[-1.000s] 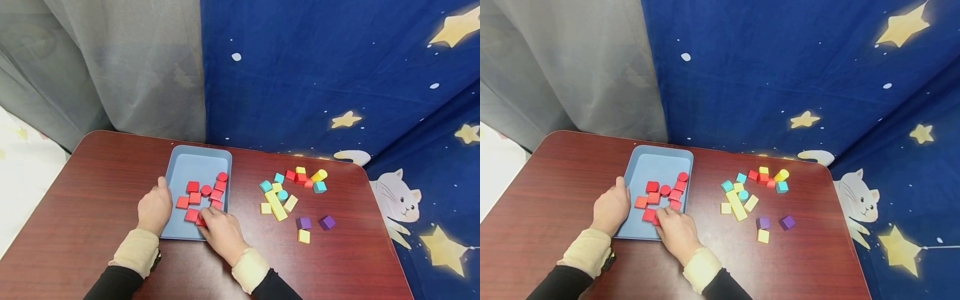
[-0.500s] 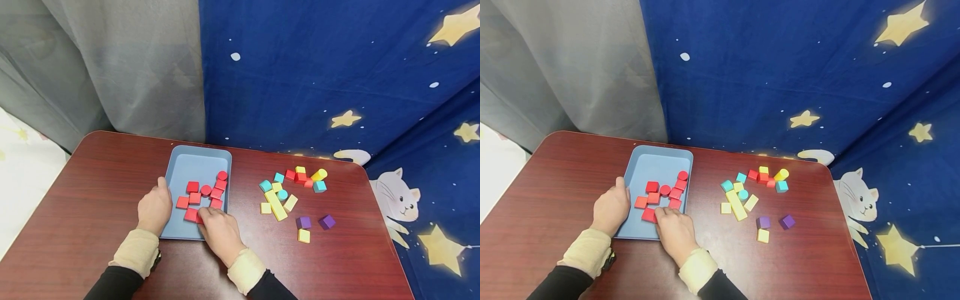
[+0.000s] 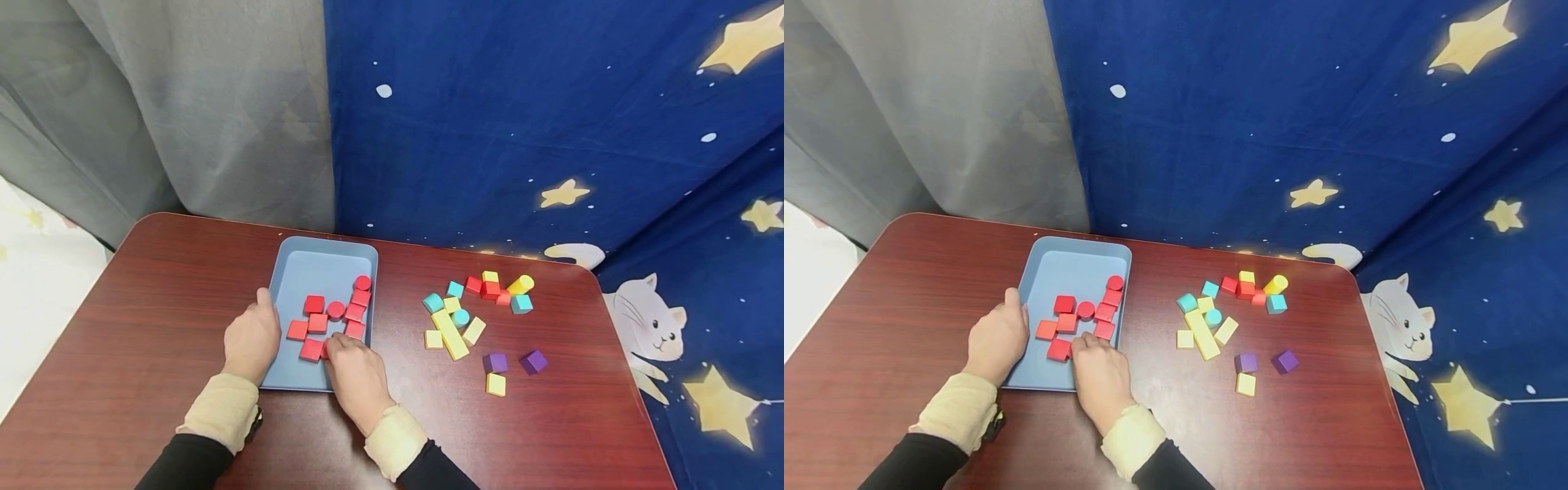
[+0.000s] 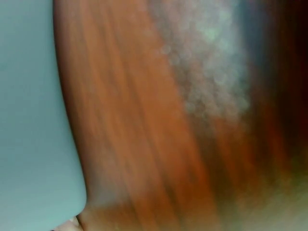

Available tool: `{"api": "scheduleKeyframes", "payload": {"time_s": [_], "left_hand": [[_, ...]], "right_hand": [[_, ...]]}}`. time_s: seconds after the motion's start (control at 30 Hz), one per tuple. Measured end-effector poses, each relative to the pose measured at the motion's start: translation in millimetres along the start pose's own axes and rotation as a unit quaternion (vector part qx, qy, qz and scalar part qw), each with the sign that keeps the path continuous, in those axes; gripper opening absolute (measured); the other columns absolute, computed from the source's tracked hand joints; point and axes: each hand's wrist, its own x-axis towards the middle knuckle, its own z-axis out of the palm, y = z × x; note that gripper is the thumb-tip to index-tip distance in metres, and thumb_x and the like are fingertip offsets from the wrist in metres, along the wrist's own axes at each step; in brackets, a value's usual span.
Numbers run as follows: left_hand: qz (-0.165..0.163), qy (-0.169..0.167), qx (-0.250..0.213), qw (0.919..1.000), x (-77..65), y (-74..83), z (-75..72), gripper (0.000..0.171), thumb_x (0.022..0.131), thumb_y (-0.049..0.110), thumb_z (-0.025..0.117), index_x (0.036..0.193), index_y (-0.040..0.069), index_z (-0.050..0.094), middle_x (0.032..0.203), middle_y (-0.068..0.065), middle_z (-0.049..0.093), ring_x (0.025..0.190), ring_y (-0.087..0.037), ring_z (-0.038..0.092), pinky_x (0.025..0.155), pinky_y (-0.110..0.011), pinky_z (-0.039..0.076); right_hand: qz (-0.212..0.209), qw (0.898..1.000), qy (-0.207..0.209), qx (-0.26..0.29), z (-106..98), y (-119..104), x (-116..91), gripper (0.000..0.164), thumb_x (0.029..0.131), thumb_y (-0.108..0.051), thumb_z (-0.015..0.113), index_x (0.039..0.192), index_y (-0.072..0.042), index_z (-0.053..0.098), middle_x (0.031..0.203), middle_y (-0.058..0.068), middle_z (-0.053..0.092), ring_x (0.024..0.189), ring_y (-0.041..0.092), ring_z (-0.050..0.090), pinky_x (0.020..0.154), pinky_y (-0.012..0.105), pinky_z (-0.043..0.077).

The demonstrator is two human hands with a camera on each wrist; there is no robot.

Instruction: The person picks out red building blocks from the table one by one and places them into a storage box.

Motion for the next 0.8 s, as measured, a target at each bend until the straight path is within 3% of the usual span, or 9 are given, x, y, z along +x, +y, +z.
{"api": "scheduleKeyframes", "payload": {"time_s": [0.37,0.8], "left_hand": [[-0.004,-0.001,-0.002,1.0000,0.0,2.3,0.2,0.016,0.098,0.014,0.041,0.094,-0.001,0.037,0.061,-0.018,0.049,0.052,-0.043,0.057,0.043,-0.050,0.039],[-0.005,-0.010,-0.002,0.9999,-0.2,2.0,-3.0,0.016,0.099,0.014,0.037,0.095,-0.002,0.037,0.062,-0.019,0.050,0.053,-0.045,0.058,0.045,-0.051,0.041]], "right_hand": [[-0.002,1.000,-0.017,0.003,-6.0,1.8,-0.7,0.014,0.079,-0.022,0.076,0.084,-0.017,0.063,0.092,-0.006,0.066,0.078,0.008,0.064,0.065,0.021,0.048],[-0.016,1.000,-0.011,0.009,-19.5,8.5,-2.0,0.018,0.081,-0.026,0.075,0.079,-0.019,0.059,0.081,-0.008,0.060,0.071,0.006,0.061,0.060,0.021,0.046]]}}
